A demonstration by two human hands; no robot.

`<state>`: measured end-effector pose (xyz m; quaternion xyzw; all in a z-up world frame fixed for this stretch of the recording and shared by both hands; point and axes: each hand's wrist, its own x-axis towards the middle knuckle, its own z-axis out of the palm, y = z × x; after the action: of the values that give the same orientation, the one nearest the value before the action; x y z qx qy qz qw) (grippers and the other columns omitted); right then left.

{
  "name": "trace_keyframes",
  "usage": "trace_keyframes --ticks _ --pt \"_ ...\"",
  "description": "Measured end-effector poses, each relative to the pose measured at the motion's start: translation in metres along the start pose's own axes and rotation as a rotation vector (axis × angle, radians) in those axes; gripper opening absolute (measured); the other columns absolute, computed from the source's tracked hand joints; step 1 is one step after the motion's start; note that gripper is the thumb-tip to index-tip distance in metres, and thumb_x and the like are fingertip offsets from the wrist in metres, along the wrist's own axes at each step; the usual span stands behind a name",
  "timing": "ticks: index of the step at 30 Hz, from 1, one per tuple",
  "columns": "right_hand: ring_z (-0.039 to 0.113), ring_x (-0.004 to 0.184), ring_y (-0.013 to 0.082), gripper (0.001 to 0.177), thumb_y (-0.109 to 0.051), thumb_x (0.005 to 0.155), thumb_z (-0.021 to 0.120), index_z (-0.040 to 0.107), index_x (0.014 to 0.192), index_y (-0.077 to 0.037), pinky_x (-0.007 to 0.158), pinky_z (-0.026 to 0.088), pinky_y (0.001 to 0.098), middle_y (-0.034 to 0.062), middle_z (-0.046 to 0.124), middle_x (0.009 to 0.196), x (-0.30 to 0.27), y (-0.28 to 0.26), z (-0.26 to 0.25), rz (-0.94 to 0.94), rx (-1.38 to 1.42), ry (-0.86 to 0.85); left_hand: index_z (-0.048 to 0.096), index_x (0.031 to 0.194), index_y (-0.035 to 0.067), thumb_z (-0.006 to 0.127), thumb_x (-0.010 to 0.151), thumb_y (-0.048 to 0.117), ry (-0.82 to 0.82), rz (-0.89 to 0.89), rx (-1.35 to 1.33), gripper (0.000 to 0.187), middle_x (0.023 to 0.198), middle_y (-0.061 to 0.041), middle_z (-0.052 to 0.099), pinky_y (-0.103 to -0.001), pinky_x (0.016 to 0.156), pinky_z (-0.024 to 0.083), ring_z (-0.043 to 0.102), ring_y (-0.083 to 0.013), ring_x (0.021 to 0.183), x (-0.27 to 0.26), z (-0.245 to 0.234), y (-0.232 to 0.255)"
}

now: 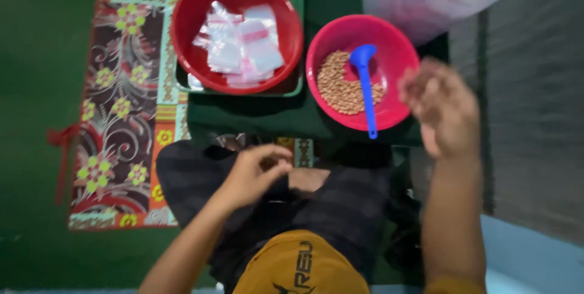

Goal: Packaging small beans into plastic zip-lock bags using a spoon and sealing them by hand.

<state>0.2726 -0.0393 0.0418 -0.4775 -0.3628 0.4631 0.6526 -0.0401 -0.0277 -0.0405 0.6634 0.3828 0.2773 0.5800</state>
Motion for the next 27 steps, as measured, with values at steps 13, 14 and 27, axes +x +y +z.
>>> trace_keyframes --ticks 13,14,27 --pt "0.061 0.076 0.0178 0.011 -0.008 0.088 0.058 0.062 0.09 0.001 0.069 0.049 0.0246 0.0131 0.065 0.083 -0.123 0.097 -0.036 0.269 -0.242 0.262 0.066 0.105 0.002 0.076 0.076 0.022 0.2 0.14 0.945 0.037 0.098 -0.017 0.063 -0.048 0.067 0.047 0.059 -0.0374 0.087 0.154 -0.103 0.02" --pt "0.062 0.076 0.017 0.012 -0.009 0.087 0.059 0.063 0.093 0.001 0.069 0.049 0.0241 0.0126 0.066 0.084 -0.125 0.091 -0.031 0.255 -0.329 0.287 0.066 0.092 0.002 0.076 0.074 0.038 0.201 -0.026 0.962 0.041 0.089 -0.017 0.064 -0.046 0.063 0.047 0.06 -0.0352 0.082 0.163 -0.1 0.015" --pt "0.061 0.067 0.0137 0.013 -0.013 0.081 0.067 0.065 0.092 -0.007 0.065 0.048 0.0242 0.0053 0.067 0.083 -0.129 0.084 0.027 -0.325 -0.879 0.148 0.068 0.069 0.006 0.06 0.072 0.003 0.47 0.359 0.905 0.01 0.065 -0.01 0.064 -0.039 0.057 0.041 0.057 -0.0283 0.06 0.128 -0.094 0.034"
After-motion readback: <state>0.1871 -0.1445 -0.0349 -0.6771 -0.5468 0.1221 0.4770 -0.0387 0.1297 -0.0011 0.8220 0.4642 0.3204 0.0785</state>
